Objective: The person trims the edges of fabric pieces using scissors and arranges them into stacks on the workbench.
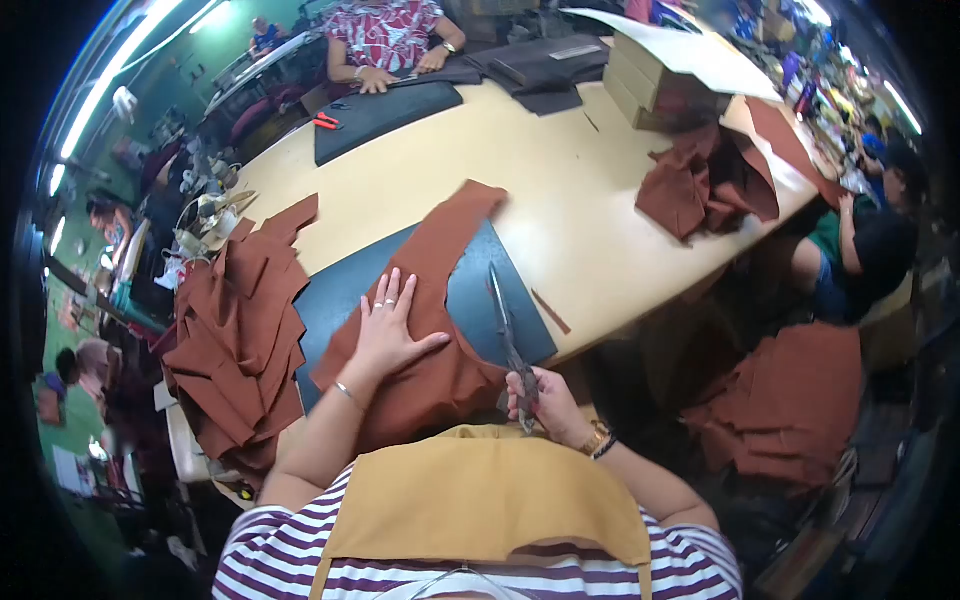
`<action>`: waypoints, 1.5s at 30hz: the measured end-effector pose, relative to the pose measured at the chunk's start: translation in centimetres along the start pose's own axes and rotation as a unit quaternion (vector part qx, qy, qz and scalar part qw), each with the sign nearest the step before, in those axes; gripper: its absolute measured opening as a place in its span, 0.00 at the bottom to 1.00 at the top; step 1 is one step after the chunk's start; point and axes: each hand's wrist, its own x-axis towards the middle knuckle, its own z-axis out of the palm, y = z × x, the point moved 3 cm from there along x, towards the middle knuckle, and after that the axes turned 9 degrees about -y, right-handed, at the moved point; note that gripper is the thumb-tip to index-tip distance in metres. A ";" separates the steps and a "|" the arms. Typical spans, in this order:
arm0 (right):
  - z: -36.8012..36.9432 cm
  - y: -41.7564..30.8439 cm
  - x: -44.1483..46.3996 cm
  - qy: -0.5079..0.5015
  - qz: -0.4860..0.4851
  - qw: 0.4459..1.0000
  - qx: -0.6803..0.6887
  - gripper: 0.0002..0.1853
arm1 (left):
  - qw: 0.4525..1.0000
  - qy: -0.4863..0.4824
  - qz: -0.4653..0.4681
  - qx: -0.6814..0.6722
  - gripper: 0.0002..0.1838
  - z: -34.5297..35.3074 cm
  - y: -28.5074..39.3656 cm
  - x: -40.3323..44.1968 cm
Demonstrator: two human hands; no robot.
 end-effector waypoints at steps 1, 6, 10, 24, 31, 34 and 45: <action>0.0 -0.4 -0.4 0.003 -0.003 1.000 -0.016 0.13 | 0.998 -0.002 0.055 -0.004 0.58 0.0 -1.4 0.7; -1.4 -0.6 -0.4 -0.046 0.011 0.999 -0.003 0.17 | 0.980 0.037 0.153 0.123 0.54 -3.3 -7.9 5.5; -1.3 -0.8 -0.6 -0.041 0.021 0.999 0.015 0.23 | 0.983 0.164 -0.020 0.079 0.48 -4.2 -7.8 3.7; -1.3 -1.0 0.4 -0.047 0.009 0.997 -0.066 0.15 | 0.941 0.142 -0.302 -0.059 0.21 0.3 -7.3 -12.6; -0.4 -1.3 -0.4 -0.042 0.025 0.997 -0.055 0.12 | 0.932 0.326 -0.137 -0.079 0.05 -2.5 -6.5 -10.0; -0.6 -1.7 -0.8 -0.034 0.046 0.997 -0.057 0.13 | 0.936 0.344 -0.075 -0.023 0.04 -6.8 -8.2 -10.8; -0.5 -2.0 -1.3 -0.036 0.036 0.996 -0.068 0.15 | 0.949 0.225 -0.136 0.172 0.15 -12.0 -18.9 -11.3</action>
